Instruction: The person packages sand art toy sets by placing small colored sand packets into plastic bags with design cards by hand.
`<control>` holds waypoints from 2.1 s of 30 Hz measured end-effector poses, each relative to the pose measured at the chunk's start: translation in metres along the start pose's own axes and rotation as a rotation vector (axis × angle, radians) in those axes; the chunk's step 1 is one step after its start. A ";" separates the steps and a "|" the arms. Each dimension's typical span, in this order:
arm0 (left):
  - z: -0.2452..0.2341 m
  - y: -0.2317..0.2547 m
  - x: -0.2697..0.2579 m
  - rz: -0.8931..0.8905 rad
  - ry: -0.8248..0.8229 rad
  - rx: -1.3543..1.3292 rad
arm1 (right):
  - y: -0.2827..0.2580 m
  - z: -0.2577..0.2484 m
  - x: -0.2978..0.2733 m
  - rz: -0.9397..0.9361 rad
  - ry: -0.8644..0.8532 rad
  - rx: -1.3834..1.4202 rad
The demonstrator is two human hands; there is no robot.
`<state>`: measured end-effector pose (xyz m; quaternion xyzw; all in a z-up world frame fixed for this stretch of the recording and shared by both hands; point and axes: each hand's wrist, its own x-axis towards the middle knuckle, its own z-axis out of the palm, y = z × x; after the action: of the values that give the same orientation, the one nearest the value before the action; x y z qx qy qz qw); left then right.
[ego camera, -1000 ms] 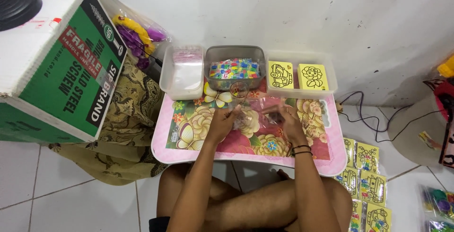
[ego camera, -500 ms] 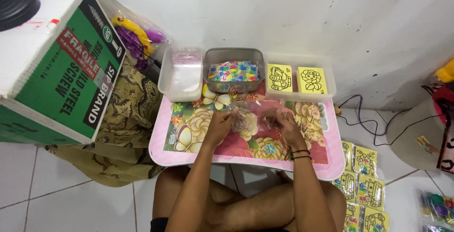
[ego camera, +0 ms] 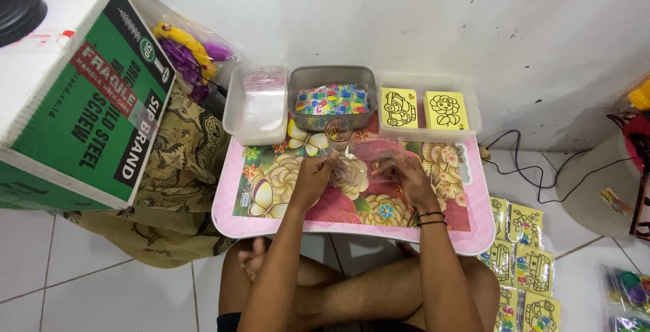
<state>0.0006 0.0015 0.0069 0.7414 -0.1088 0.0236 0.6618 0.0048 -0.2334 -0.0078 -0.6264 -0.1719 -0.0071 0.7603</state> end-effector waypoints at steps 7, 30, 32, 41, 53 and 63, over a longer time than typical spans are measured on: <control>0.002 -0.014 0.006 0.012 0.011 -0.047 | 0.003 -0.002 0.002 0.081 0.039 -0.017; 0.000 -0.024 0.006 -0.030 -0.001 -0.020 | 0.010 -0.010 0.010 0.139 0.078 -0.050; 0.000 -0.026 0.006 -0.032 -0.003 -0.022 | 0.013 -0.013 0.009 0.154 0.091 -0.042; 0.001 -0.027 0.006 -0.035 0.006 -0.007 | 0.021 -0.014 0.009 0.166 0.141 -0.027; 0.006 -0.020 0.009 -0.043 0.033 -0.062 | 0.022 -0.014 0.008 0.060 0.264 0.109; 0.005 -0.057 0.014 -0.029 0.019 -0.186 | 0.010 -0.017 0.011 -0.255 0.778 -0.211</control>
<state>0.0245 0.0007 -0.0467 0.6779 -0.0932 0.0108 0.7291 0.0212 -0.2449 -0.0171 -0.6250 0.0535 -0.3547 0.6933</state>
